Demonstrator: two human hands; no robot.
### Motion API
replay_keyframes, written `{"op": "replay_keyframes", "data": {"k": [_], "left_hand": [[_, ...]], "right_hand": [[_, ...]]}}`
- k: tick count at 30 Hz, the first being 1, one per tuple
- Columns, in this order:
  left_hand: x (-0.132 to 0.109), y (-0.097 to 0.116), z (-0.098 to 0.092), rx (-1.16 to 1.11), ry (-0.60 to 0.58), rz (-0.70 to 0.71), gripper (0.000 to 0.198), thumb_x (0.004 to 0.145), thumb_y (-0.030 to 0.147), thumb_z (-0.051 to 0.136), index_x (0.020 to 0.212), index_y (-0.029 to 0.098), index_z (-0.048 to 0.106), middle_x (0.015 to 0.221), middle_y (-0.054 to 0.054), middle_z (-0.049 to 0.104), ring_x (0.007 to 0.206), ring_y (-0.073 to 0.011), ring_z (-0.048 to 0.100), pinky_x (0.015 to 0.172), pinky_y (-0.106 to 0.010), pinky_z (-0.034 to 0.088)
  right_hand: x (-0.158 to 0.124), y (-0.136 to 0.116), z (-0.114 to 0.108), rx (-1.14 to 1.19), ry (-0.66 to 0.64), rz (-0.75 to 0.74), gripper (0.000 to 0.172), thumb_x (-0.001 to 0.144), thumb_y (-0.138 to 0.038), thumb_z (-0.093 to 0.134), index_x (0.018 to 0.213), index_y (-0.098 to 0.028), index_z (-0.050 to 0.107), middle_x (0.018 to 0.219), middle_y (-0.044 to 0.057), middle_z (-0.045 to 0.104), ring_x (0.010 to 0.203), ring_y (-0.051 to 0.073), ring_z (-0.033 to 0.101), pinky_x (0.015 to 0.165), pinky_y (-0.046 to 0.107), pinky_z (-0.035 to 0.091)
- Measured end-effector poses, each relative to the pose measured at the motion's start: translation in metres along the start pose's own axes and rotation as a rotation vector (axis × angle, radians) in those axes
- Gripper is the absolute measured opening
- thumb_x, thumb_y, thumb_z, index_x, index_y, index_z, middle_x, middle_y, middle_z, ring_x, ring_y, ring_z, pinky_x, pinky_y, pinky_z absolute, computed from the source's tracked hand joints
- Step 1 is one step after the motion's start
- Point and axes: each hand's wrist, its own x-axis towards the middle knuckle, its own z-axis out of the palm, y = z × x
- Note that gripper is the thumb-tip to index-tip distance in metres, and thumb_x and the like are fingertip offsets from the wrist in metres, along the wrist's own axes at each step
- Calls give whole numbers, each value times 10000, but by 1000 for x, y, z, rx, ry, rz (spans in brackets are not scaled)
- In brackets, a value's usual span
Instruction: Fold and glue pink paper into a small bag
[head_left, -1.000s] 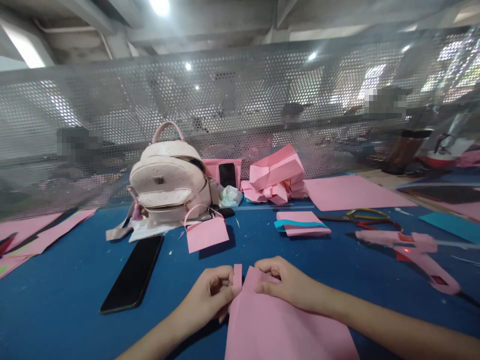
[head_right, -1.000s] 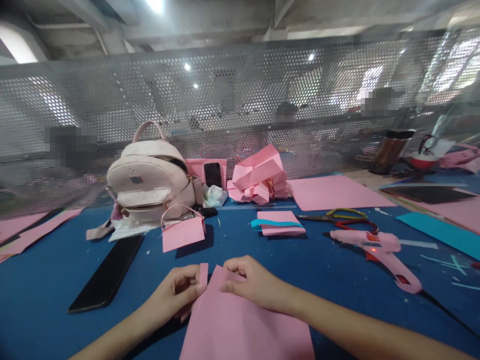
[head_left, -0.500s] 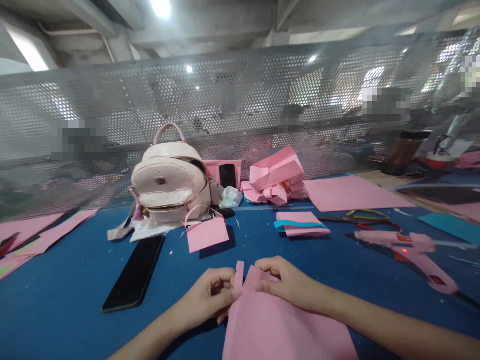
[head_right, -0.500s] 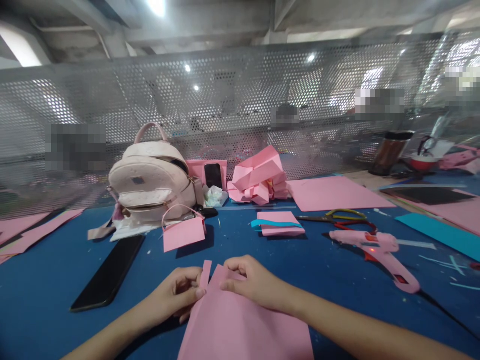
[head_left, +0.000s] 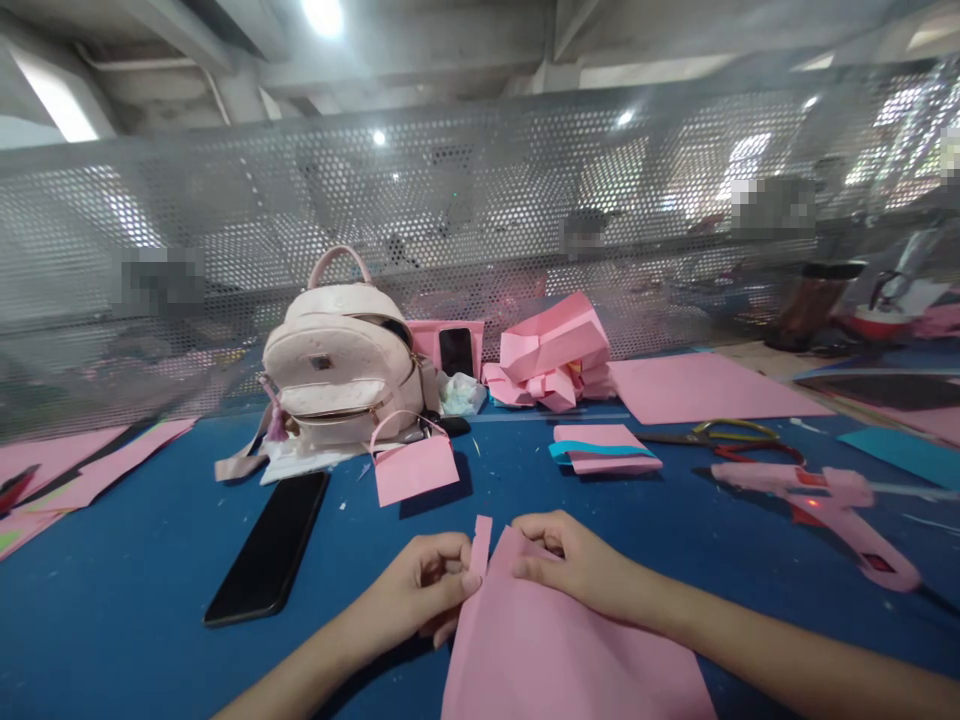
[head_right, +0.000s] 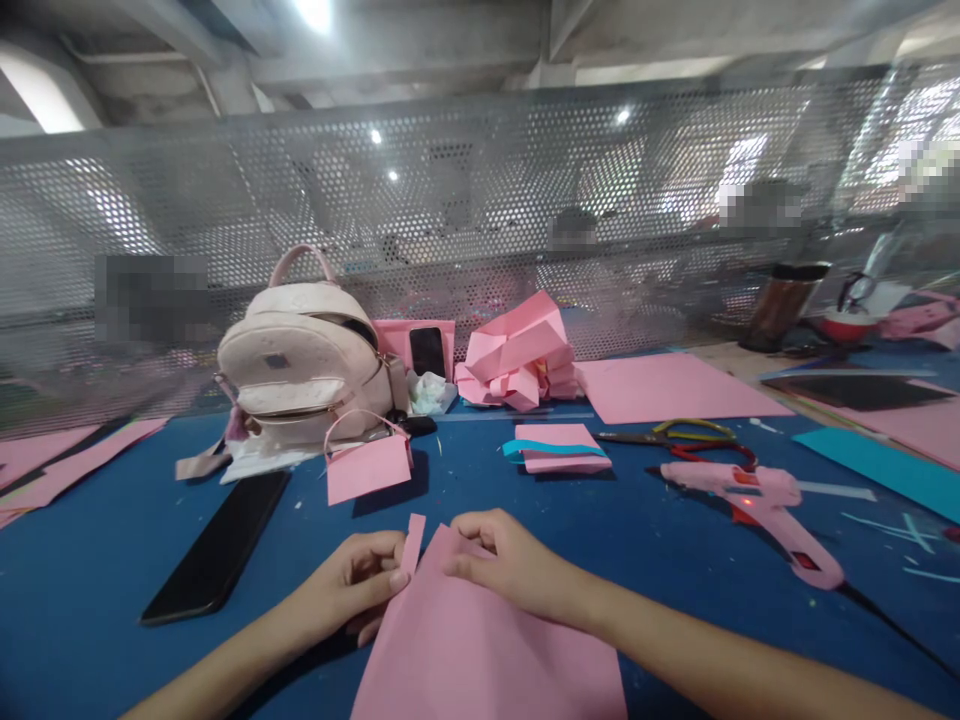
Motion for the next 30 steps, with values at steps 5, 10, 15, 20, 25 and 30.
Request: {"op": "replay_keyframes", "data": {"k": [5, 10, 15, 20, 25, 30], "left_hand": [[-3, 1, 0, 16, -20, -16, 415, 841, 530, 694, 776, 160, 519, 552, 57, 496, 385, -28, 421, 373, -129, 273], [-3, 1, -1, 12, -1, 7, 418, 836, 529, 698, 754, 170, 500, 508, 81, 451, 369, -29, 395, 367, -129, 262], [-3, 3, -1, 2, 4, 11, 396, 857, 503, 682, 747, 167, 504, 508, 67, 472, 371, -35, 409, 365, -133, 269], [-3, 4, -2, 2, -4, 2, 411, 870, 544, 644, 819, 147, 548, 534, 43, 515, 371, -42, 421, 358, -142, 273], [-3, 4, -5, 19, -42, -43, 404, 838, 517, 693, 776, 143, 554, 556, 52, 479, 379, -27, 373, 368, -146, 274], [-6, 5, -7, 26, -38, -32, 400, 842, 495, 693, 715, 151, 533, 550, 61, 444, 395, -28, 355, 385, -154, 264]], "right_hand": [[0, -1, 0, -20, 32, 13, 368, 861, -472, 640, 694, -164, 529, 700, -42, 408, 669, 124, 354, 601, 245, 269], [0, -3, 2, -17, 33, 27, 339, 862, -416, 635, 674, -172, 494, 695, -44, 400, 666, 121, 353, 595, 242, 271], [0, -2, 1, 0, 22, 38, 362, 856, -450, 635, 678, -170, 489, 693, -45, 386, 659, 119, 341, 586, 242, 261], [-1, 0, 0, 16, 36, 50, 365, 851, -470, 638, 700, -166, 503, 716, -34, 402, 680, 128, 363, 589, 241, 269], [-1, -2, 0, 51, 45, 56, 393, 848, -522, 634, 747, -151, 549, 724, -25, 442, 666, 128, 391, 588, 242, 291], [0, -1, 1, 91, 49, 78, 420, 819, -545, 674, 761, -141, 576, 721, -22, 464, 660, 127, 409, 585, 238, 300]]}}
